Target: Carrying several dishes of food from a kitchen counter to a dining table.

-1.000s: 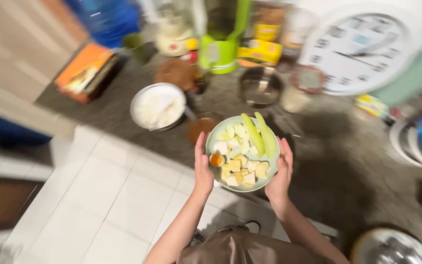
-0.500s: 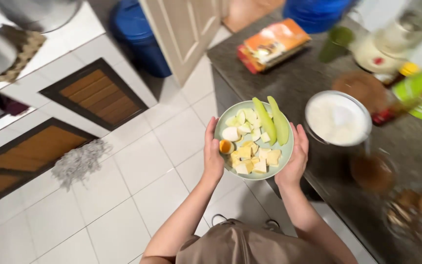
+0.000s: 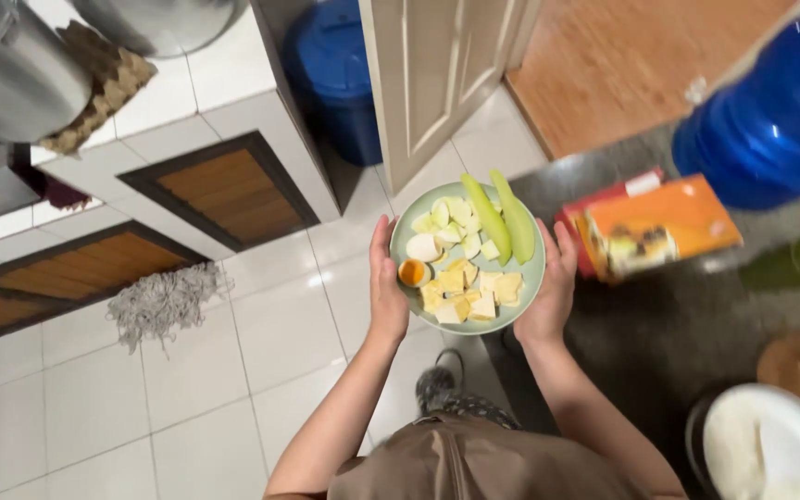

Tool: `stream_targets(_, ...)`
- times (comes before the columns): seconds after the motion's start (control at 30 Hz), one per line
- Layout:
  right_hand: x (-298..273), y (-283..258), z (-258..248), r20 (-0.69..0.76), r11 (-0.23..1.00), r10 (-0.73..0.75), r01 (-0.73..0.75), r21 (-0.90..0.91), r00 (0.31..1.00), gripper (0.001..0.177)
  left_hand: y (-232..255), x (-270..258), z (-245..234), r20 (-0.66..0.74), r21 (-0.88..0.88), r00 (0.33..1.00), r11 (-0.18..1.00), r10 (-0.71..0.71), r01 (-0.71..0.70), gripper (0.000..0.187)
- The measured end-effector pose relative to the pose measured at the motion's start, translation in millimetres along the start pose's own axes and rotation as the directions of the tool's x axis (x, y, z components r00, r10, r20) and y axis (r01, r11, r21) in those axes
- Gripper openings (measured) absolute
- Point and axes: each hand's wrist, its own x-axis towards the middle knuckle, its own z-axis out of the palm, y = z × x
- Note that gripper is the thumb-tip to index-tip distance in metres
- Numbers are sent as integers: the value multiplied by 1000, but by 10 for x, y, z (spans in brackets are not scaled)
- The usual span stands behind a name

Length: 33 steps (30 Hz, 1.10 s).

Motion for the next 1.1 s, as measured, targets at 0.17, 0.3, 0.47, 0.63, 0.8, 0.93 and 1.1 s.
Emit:
stream_targets(0.17,1065,262,279,62,992,-18,26,-125,998,80,-176,1039,87,-27,-18,999,1000,-26,26,92)
stream_targets(0.3,1861,484,474,-11,998,32,-32,-57,999,73,-440,1888,121,-11,-19,999,999,-51,51,93)
stream_targets(0.47,2780,1002,451,-22,991,-94,96,98,995,68,-904,3058,147,82,36,995,998,-51,48,86)
stream_targets(0.63,3644,1277,597,-313,996,-82,88,6,946,69,-1317,4295,329,253,62,967,998,-37,22,74)
stream_targets(0.8,4312,1272,592,-427,978,-174,205,28,887,77,-1645,5225,766,439,-8,891,991,-115,132,66)
stream_targets(0.93,4852,1280,234,-498,960,-269,270,-73,824,83,-1953,5843,1408,552,-68,825,979,-122,190,65)
stream_targets(1.1,5664,1068,-325,-534,939,-340,310,-150,774,84,-2532,6390,2333,577,-59,809,981,-117,184,63)
